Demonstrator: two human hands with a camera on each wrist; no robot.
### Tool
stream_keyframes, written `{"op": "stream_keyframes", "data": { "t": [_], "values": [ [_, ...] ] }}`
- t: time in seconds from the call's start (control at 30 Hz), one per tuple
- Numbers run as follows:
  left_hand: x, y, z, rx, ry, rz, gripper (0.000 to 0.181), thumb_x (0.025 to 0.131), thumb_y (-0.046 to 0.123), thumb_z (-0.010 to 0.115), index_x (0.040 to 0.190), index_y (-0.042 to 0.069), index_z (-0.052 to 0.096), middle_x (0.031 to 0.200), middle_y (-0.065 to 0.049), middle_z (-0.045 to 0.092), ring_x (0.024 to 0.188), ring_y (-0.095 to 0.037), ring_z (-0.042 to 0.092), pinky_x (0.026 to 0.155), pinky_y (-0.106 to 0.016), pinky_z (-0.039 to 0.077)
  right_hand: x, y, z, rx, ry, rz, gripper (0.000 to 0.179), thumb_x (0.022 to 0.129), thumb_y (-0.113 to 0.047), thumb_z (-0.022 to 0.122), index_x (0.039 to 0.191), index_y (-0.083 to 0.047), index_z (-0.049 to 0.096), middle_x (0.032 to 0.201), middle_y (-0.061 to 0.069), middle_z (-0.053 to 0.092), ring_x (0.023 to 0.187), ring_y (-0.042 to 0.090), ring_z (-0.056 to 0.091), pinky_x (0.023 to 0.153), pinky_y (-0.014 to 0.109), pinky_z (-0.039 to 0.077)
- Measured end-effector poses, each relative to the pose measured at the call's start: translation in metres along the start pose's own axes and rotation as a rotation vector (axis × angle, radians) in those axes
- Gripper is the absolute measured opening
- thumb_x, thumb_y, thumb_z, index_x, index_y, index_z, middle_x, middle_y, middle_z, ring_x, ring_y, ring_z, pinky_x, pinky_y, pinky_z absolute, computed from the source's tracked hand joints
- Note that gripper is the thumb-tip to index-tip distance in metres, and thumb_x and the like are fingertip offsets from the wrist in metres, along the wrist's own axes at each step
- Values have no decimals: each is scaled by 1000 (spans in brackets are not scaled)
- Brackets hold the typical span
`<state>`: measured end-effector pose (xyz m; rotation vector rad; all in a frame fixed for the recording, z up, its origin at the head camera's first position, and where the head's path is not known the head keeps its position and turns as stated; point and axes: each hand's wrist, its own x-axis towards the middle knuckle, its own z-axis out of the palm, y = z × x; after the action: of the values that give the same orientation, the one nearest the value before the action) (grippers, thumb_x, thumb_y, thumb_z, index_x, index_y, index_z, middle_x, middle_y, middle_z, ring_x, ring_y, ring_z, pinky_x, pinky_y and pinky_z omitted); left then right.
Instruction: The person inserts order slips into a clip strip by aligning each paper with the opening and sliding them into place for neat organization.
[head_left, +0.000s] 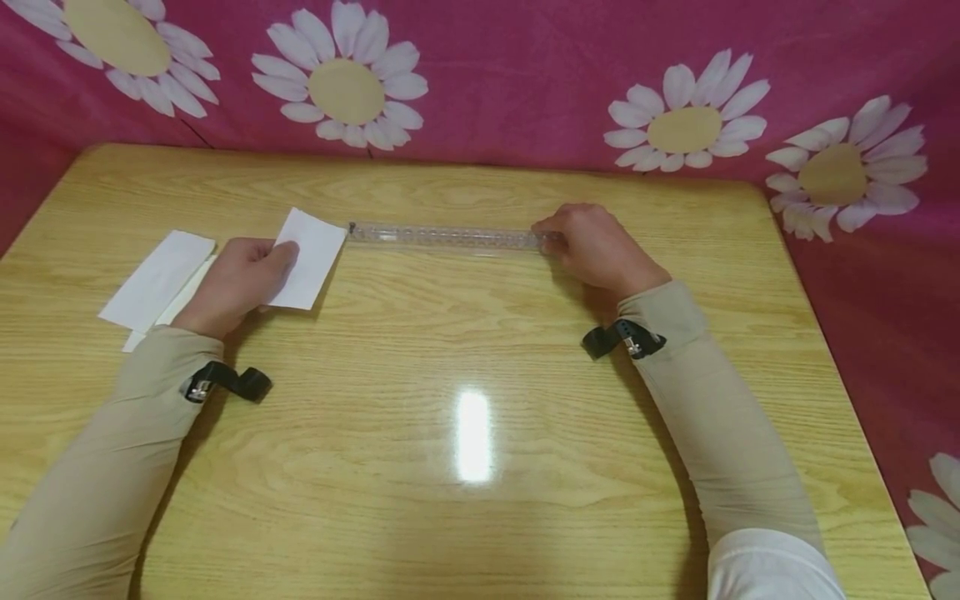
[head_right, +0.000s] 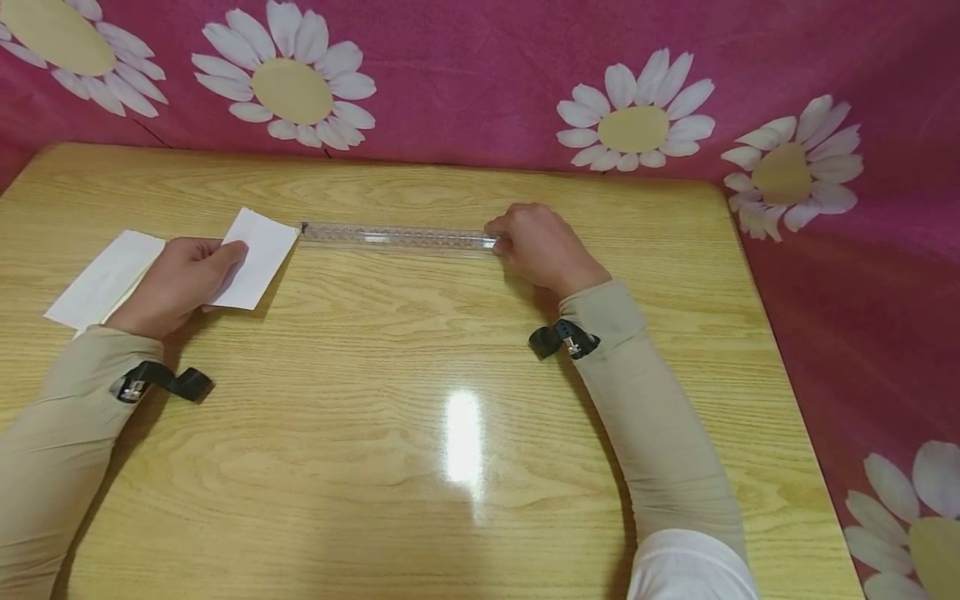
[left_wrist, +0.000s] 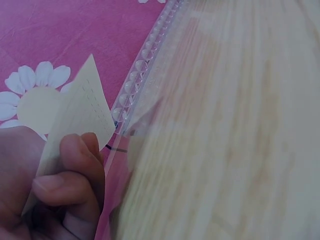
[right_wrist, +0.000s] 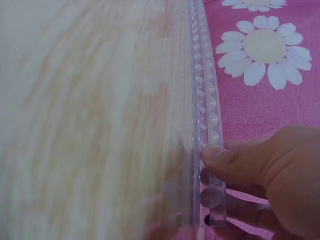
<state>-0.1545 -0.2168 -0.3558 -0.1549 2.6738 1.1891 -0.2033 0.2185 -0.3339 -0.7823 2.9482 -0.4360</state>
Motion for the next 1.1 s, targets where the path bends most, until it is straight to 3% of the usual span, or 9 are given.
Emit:
{"op": "stream_keyframes", "data": {
  "t": [0.27,0.5,0.8,1.1],
  "values": [
    [2,-1,1,20,-13,-13,60,107,53,38,100,-1,64,64,6,52,66,-14,54,62,-30,45,-1,0,-1,-3,-5,-2,29,99,-8,65,127,-4,72,113,20,75,99,32,68,95,47,54],
    [3,1,4,28,-32,-26,55,107,53,38,84,6,56,56,6,46,61,-17,50,60,-33,42,-1,1,0,0,-15,1,30,100,-8,64,128,-4,72,113,20,75,99,32,68,94,47,54],
    [1,9,6,34,-66,-40,54,108,49,38,90,2,57,53,6,46,55,-16,50,58,-33,43,0,2,0,0,-1,-11,28,99,-8,65,126,-4,73,112,20,75,100,32,69,96,47,55],
    [0,13,9,53,-67,-45,59,106,52,40,106,-3,63,59,4,50,61,-16,54,62,-31,45,0,2,0,2,-7,0,29,100,-9,65,127,-5,73,114,19,75,101,31,69,96,47,55]
  ]
}}
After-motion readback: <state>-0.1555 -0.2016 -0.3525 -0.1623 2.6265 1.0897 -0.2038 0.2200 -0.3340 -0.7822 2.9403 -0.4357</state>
